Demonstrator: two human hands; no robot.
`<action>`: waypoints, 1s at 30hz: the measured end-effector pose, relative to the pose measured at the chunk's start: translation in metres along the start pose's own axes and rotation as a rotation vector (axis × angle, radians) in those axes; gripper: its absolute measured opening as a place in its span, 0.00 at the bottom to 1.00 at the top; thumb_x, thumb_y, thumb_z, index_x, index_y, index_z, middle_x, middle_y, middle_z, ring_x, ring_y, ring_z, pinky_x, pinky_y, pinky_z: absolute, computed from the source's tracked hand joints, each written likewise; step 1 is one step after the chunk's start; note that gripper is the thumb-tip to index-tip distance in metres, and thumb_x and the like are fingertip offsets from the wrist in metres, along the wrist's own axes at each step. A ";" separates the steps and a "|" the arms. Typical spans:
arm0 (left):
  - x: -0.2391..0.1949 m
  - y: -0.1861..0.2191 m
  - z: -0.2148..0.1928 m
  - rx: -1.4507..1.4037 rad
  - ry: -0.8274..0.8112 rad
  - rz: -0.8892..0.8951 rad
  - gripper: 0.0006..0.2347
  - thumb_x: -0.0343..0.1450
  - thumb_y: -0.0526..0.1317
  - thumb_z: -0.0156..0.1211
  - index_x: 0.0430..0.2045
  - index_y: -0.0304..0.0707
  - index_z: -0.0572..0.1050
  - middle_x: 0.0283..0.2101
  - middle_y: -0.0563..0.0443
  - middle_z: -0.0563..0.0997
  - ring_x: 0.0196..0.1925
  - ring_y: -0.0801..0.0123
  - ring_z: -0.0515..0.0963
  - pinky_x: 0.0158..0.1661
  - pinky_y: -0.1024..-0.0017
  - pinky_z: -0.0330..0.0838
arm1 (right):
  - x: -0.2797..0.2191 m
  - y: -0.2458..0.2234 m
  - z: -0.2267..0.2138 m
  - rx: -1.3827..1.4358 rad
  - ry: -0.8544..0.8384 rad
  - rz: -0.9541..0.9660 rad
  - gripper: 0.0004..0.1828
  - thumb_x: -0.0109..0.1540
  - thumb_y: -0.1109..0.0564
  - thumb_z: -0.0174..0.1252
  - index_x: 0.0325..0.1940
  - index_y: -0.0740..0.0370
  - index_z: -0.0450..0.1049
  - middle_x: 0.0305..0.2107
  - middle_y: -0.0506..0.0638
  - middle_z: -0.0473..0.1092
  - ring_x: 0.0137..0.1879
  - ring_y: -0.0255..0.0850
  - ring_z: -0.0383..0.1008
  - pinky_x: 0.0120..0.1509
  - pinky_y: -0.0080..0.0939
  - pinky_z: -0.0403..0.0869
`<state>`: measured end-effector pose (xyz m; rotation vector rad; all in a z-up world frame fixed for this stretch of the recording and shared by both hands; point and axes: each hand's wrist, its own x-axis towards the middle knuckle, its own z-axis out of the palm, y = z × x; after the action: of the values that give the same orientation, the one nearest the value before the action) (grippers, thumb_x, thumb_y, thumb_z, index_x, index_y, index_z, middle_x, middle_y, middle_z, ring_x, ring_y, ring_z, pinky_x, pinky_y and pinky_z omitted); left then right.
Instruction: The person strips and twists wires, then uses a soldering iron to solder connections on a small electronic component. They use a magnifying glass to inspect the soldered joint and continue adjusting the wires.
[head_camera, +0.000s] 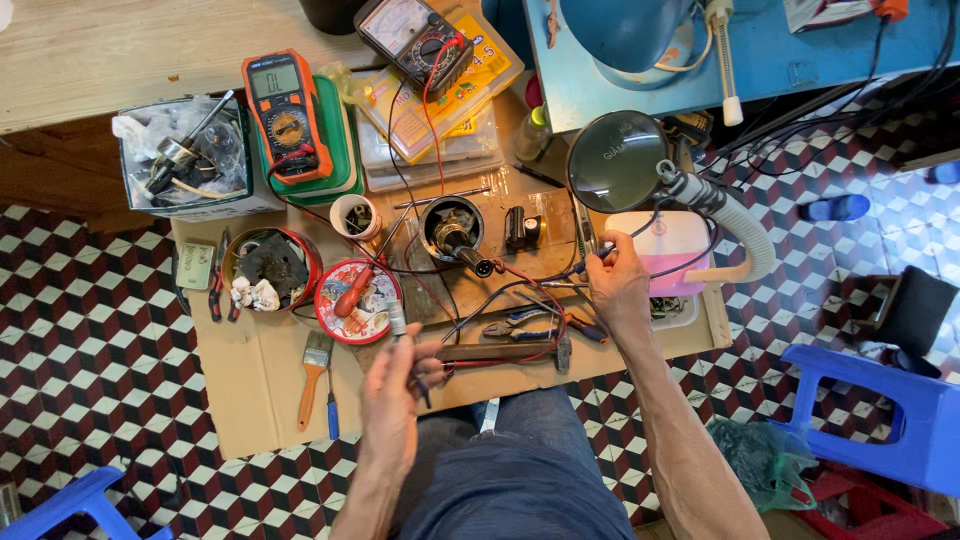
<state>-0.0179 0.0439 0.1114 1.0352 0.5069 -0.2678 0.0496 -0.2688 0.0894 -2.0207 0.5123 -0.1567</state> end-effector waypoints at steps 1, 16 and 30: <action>0.001 -0.008 0.014 0.040 -0.062 -0.023 0.17 0.77 0.44 0.50 0.56 0.29 0.72 0.40 0.46 0.82 0.36 0.74 0.79 0.40 0.74 0.76 | -0.003 -0.002 -0.006 -0.211 0.028 -0.004 0.15 0.65 0.61 0.56 0.56 0.67 0.70 0.23 0.56 0.72 0.30 0.41 0.74 0.36 0.38 0.72; 0.032 -0.032 0.060 0.206 -0.289 0.034 0.17 0.78 0.46 0.48 0.55 0.31 0.71 0.43 0.49 0.83 0.40 0.78 0.79 0.44 0.77 0.77 | -0.030 0.017 -0.009 0.458 0.192 0.160 0.37 0.65 0.61 0.56 0.76 0.69 0.50 0.28 0.53 0.74 0.33 0.34 0.75 0.38 0.31 0.75; 0.077 -0.093 0.021 0.585 -0.271 -0.095 0.16 0.76 0.46 0.52 0.45 0.32 0.78 0.33 0.53 0.83 0.31 0.76 0.79 0.33 0.76 0.77 | -0.046 0.137 0.012 1.314 0.231 0.494 0.33 0.66 0.50 0.54 0.70 0.68 0.57 0.42 0.58 0.75 0.45 0.46 0.79 0.49 0.42 0.77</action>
<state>0.0123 -0.0181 0.0100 1.5153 0.2308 -0.6575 -0.0269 -0.2951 -0.0303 -0.5761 0.7601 -0.3163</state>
